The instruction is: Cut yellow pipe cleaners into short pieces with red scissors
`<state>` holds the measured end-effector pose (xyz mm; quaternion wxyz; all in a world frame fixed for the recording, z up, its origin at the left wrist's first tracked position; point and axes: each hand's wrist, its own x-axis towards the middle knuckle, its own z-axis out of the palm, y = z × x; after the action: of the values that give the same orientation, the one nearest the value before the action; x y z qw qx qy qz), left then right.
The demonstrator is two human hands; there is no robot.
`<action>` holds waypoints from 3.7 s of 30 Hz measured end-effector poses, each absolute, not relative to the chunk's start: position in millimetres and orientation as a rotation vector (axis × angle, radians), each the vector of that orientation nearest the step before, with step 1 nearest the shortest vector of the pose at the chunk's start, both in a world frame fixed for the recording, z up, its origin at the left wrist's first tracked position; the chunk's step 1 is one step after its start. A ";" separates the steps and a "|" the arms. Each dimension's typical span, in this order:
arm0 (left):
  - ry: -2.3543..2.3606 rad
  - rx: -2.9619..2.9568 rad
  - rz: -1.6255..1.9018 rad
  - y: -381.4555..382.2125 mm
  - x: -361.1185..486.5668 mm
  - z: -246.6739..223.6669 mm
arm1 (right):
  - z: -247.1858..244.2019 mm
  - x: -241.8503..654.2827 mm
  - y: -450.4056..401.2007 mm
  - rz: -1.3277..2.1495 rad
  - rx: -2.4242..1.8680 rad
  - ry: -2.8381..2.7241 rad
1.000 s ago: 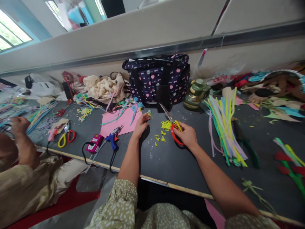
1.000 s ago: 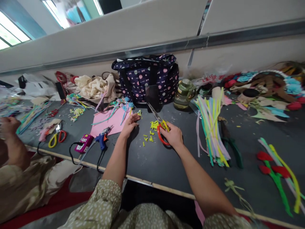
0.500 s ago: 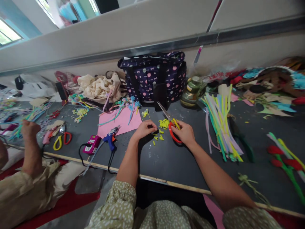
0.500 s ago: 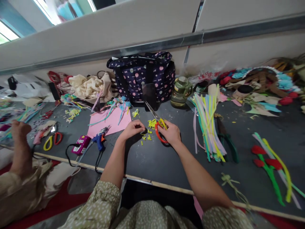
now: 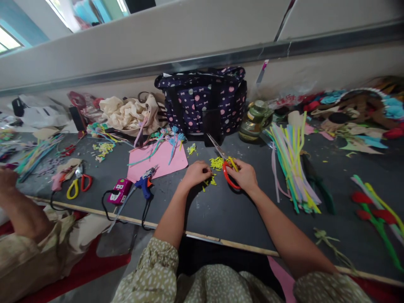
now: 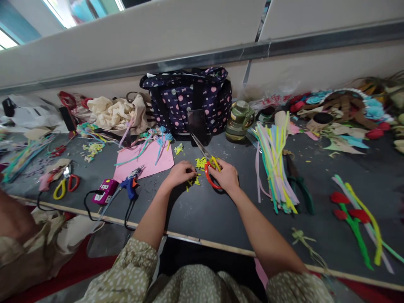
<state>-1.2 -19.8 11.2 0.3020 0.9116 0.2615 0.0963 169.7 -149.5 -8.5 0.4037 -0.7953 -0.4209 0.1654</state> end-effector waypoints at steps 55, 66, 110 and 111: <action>0.701 0.509 0.827 7.3 -14.0 -3.0 | -22.1 150.0 -157.0 -0.103 -1.917 -1.749; 0.729 0.478 0.856 7.0 -13.2 -2.7 | -20.2 146.4 -153.9 -0.095 -1.936 -1.778; 0.837 0.776 0.900 7.4 -13.8 -1.8 | -18.1 147.7 -156.3 -0.104 -2.085 -1.854; 0.834 0.767 0.897 8.0 -13.5 -2.8 | -18.0 147.5 -156.1 -0.100 -2.078 -1.852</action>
<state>-13.5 8.0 -2.8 0.7501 0.3510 0.3818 0.4103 147.5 -156.1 -18.0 0.1772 -0.7343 -0.6544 -0.0353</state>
